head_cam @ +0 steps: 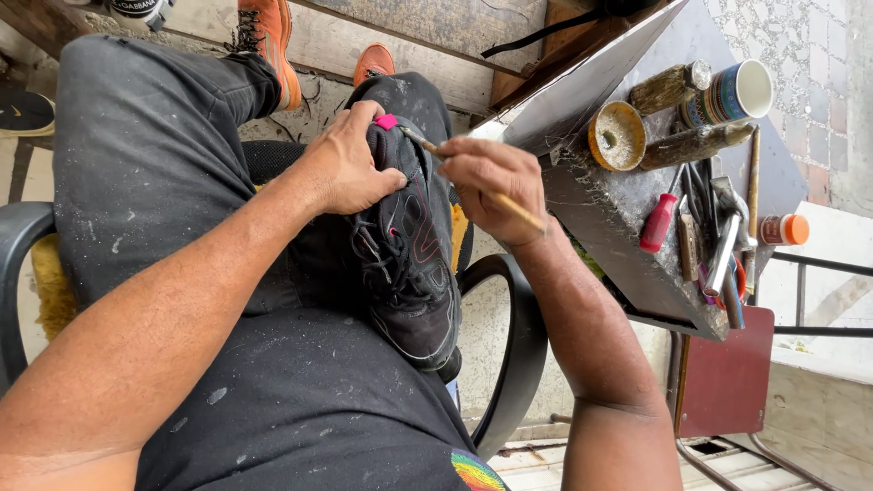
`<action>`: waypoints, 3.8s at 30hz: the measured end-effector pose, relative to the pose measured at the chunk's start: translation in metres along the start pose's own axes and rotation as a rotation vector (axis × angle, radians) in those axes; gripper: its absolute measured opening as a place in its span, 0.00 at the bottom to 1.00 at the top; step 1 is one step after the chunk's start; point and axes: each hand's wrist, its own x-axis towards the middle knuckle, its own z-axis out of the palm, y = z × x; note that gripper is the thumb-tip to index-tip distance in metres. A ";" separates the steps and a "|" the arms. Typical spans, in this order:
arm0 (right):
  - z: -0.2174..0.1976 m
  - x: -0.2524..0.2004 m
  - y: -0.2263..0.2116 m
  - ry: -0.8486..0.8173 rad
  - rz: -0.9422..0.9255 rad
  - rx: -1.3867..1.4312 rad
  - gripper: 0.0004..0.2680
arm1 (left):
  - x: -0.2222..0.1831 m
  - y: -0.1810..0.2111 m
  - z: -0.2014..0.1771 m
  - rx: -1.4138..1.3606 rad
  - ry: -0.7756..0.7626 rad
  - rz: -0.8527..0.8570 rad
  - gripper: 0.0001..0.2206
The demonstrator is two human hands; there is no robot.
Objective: Applying dye or glue to a black shoe using a small brush at a repair bench
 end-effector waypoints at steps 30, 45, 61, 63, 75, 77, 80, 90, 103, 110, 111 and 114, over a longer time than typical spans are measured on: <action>0.009 0.014 -0.087 0.116 0.845 0.739 0.17 | -0.105 0.073 -0.079 -0.432 0.105 0.903 0.26; -0.008 0.070 -0.137 0.093 0.634 0.324 0.14 | -0.105 0.068 -0.054 -0.196 0.660 1.142 0.36; -0.052 0.084 -0.142 -0.190 0.788 0.194 0.10 | -0.131 0.103 -0.055 0.068 0.714 1.219 0.30; -0.056 0.091 -0.145 -0.260 0.819 0.130 0.13 | -0.131 0.103 -0.055 0.086 0.691 1.201 0.28; -0.037 0.070 -0.116 -0.228 0.578 0.305 0.08 | -0.109 0.076 -0.053 -0.273 0.498 0.933 0.29; -0.029 0.057 -0.111 -0.198 0.600 0.408 0.09 | -0.108 0.072 -0.052 -0.322 0.456 0.889 0.27; -0.015 0.041 -0.100 -0.124 0.556 0.414 0.14 | -0.099 0.065 -0.048 -0.384 0.453 0.842 0.24; 0.014 0.021 -0.093 -0.042 0.439 0.327 0.19 | -0.078 0.032 -0.042 -0.575 0.391 0.838 0.24; 0.026 0.031 -0.094 0.097 0.479 0.067 0.14 | -0.080 0.046 -0.060 -0.517 0.395 0.800 0.23; 0.022 -0.018 -0.083 -0.044 0.959 0.878 0.28 | -0.051 -0.022 -0.025 -0.954 0.046 0.599 0.31; 0.026 -0.036 -0.080 0.092 1.002 0.941 0.24 | -0.050 -0.039 -0.014 -1.089 -0.036 0.506 0.36; 0.025 -0.048 -0.088 0.125 1.016 0.862 0.22 | -0.100 0.002 -0.002 -1.213 -0.128 0.526 0.45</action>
